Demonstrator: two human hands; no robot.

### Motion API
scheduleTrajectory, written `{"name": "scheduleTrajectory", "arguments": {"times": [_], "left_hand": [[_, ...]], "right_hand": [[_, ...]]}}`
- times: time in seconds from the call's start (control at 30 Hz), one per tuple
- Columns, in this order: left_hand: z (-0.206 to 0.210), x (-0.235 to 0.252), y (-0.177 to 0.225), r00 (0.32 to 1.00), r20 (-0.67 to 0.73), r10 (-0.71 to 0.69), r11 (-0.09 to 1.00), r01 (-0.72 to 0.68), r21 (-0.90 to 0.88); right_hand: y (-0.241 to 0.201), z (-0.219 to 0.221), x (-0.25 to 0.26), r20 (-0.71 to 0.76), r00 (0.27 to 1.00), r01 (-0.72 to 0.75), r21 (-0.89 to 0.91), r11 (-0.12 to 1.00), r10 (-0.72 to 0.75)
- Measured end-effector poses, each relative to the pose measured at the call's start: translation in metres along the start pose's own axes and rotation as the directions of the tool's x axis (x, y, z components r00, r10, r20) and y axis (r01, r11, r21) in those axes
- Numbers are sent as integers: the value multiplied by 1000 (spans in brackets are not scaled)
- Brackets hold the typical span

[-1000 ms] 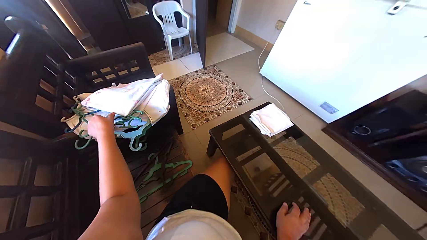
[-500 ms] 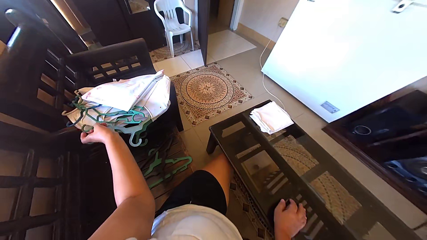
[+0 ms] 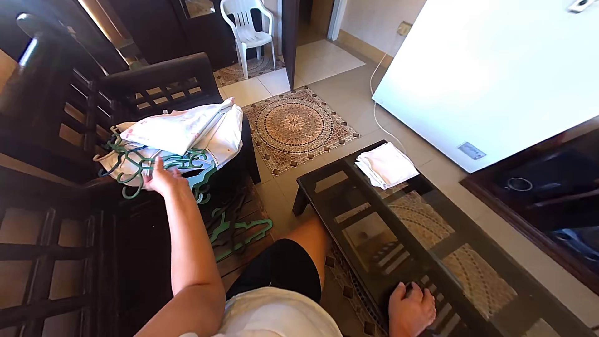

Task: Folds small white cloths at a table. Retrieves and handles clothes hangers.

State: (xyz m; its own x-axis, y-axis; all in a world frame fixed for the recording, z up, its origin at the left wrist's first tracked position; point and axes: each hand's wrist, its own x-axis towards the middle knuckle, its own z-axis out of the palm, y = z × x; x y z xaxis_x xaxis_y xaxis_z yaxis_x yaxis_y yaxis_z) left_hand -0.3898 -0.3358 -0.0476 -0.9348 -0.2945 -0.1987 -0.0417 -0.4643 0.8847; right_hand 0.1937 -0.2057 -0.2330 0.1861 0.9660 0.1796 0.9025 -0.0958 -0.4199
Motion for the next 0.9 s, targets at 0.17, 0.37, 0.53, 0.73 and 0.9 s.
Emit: {"name": "scheduleTrajectory", "arguments": {"times": [0.17,0.37,0.53,0.73,0.9], "left_hand": [[4,6,-13,980,138,-141,989,145,-24],[27,7,11,991,132,-6,992,22,-123],[52,21,9,985,171,-13,1000,17,-16],[94,-24,-15,693,708,133,801,-496,335],[101,-128,-9,328,943,52,697,-689,201]], "right_hand": [[0,0,0,4,1000,2,-3,1000,-2],[2,1,0,-16,1000,-2,-6,1000,2],[2,2,1,-9,1000,-6,-5,1000,6],[-2,-4,1,-66,998,28,33,999,-25],[-24,-16,2,-89,980,190,124,974,-180]]}}
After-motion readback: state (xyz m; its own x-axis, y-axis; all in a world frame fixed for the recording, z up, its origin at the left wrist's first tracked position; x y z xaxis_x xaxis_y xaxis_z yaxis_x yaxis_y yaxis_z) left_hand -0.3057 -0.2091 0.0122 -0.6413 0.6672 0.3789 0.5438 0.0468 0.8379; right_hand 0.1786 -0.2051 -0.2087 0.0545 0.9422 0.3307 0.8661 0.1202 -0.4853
